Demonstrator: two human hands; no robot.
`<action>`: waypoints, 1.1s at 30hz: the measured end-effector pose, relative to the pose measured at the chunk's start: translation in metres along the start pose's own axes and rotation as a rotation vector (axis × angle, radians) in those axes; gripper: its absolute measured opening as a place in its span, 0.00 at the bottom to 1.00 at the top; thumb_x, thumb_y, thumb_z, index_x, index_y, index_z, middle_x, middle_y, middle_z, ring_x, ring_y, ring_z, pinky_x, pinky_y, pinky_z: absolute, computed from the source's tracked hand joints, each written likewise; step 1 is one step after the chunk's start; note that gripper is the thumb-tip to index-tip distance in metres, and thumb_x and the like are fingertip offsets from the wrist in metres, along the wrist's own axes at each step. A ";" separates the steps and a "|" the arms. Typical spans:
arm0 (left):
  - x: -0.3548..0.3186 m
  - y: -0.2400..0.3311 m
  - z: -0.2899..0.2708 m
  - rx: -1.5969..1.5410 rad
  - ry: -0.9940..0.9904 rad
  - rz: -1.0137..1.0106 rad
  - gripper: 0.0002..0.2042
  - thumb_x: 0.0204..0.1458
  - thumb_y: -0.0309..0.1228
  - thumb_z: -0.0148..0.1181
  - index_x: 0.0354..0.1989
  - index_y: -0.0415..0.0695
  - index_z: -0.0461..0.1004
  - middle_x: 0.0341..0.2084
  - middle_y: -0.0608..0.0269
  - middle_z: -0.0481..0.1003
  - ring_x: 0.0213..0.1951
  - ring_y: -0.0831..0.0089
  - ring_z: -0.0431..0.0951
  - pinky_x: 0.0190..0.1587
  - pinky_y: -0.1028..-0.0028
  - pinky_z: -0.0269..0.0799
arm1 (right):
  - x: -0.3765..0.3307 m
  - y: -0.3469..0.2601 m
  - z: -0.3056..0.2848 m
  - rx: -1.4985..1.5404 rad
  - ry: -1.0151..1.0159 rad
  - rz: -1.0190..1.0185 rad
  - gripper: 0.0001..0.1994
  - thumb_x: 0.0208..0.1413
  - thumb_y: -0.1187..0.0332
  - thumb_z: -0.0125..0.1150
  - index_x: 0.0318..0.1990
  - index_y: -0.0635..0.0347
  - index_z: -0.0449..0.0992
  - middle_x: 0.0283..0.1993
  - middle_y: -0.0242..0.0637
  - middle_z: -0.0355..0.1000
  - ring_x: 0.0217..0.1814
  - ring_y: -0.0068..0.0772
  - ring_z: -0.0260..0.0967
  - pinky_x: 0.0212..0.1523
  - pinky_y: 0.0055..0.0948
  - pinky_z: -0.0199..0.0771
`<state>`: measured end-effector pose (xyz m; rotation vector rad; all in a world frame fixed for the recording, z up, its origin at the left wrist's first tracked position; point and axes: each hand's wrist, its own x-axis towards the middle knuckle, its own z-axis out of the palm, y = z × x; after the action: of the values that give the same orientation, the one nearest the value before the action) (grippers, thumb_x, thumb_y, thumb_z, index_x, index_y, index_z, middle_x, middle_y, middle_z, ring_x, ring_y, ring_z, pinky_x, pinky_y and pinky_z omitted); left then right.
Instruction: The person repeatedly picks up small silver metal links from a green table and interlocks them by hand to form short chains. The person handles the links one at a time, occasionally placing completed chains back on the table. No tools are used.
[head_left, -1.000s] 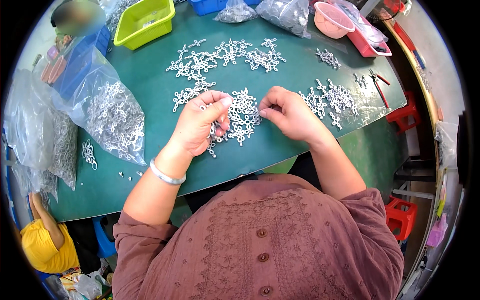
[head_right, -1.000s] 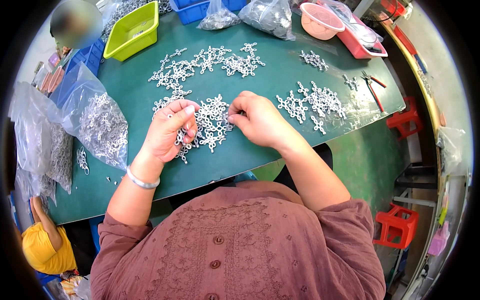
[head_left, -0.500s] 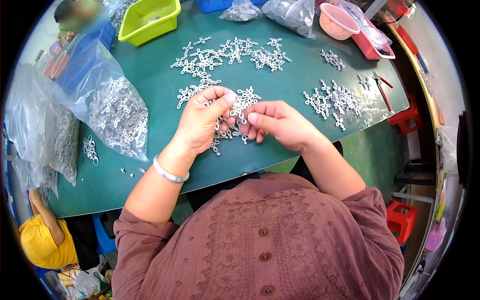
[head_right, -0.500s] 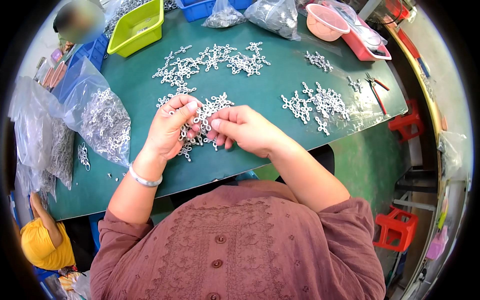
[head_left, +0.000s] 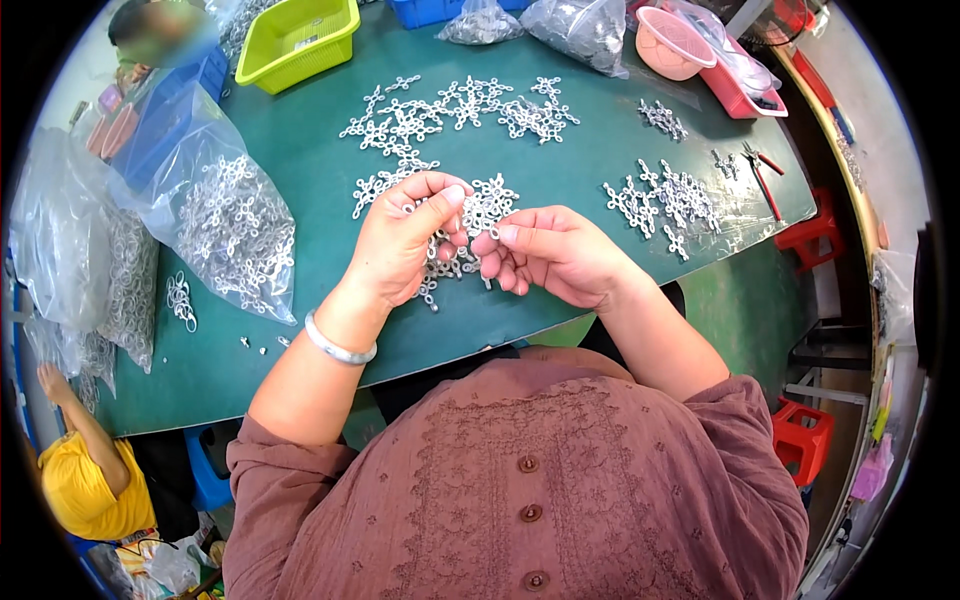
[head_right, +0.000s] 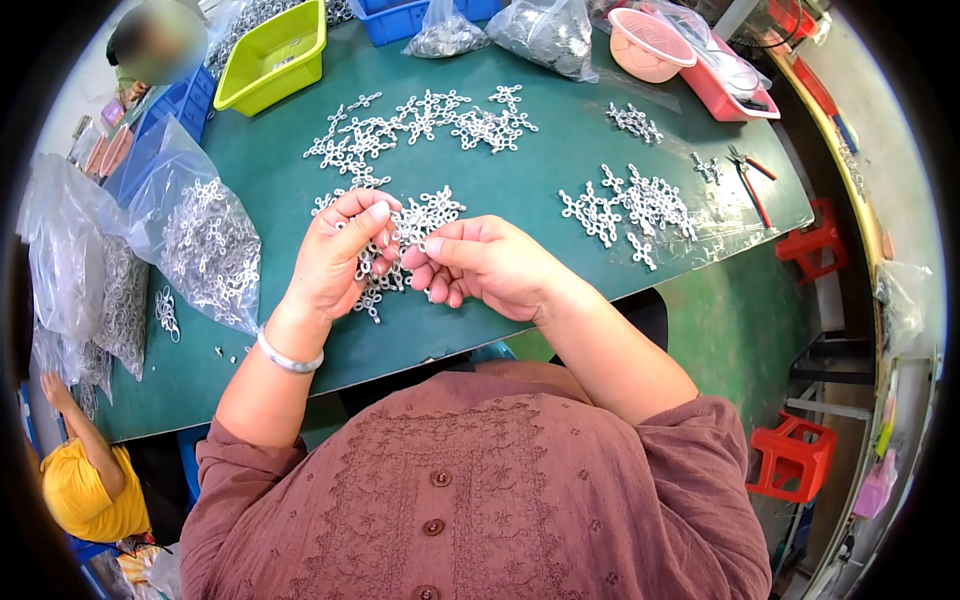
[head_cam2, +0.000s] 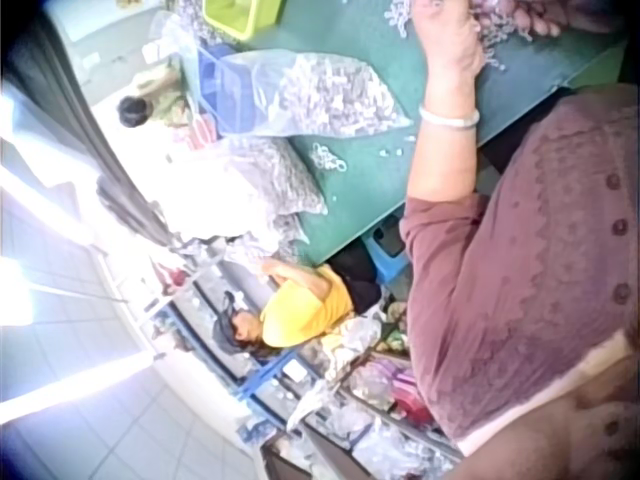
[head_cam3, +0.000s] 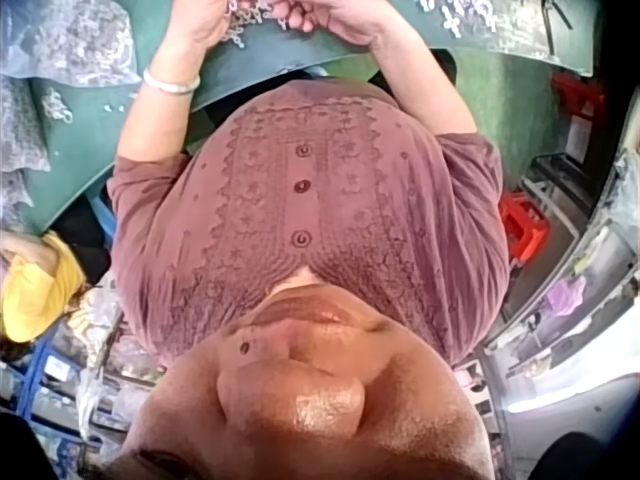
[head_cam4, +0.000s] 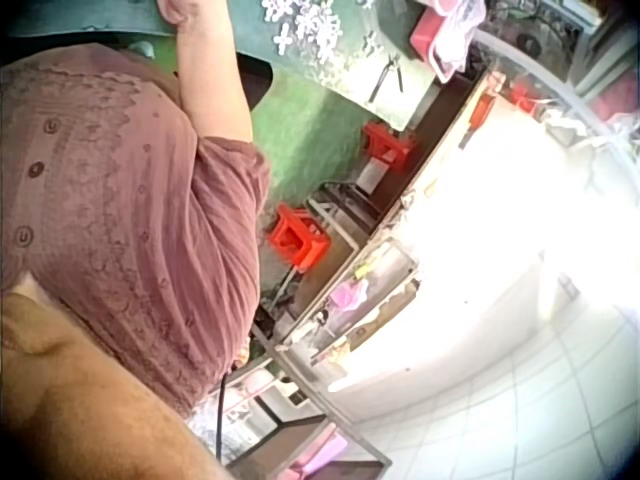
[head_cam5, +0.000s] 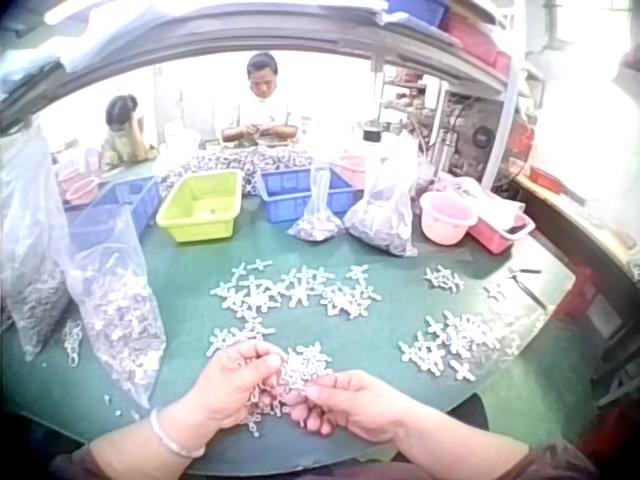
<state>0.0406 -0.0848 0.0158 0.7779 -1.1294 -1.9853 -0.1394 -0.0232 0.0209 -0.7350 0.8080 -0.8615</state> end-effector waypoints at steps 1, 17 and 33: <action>0.000 0.000 0.000 0.004 0.000 -0.002 0.06 0.51 0.30 0.53 0.33 0.42 0.70 0.17 0.70 0.67 0.21 0.82 0.66 0.20 0.83 0.59 | 0.000 0.000 0.000 0.015 -0.003 0.003 0.11 0.55 0.67 0.49 0.37 0.66 0.72 0.29 0.34 0.70 0.26 0.20 0.66 0.25 0.16 0.66; -0.001 0.001 0.001 -0.004 -0.008 -0.032 0.10 0.53 0.29 0.50 0.41 0.40 0.70 0.21 0.70 0.68 0.20 0.82 0.66 0.20 0.85 0.61 | 0.004 0.002 0.001 -0.201 0.236 -0.118 0.06 0.50 0.70 0.56 0.32 0.64 0.72 0.25 0.30 0.70 0.22 0.14 0.61 0.22 0.13 0.62; 0.007 -0.003 -0.014 -0.285 -0.052 -0.097 0.06 0.54 0.29 0.47 0.36 0.42 0.68 0.28 0.64 0.68 0.24 0.78 0.67 0.22 0.81 0.63 | -0.003 0.001 0.000 -0.445 0.234 -0.177 0.08 0.50 0.71 0.54 0.37 0.64 0.73 0.28 0.27 0.70 0.26 0.15 0.62 0.27 0.15 0.64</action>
<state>0.0470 -0.0960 0.0059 0.6444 -0.8246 -2.1980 -0.1403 -0.0205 0.0213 -1.1233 1.1773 -0.9484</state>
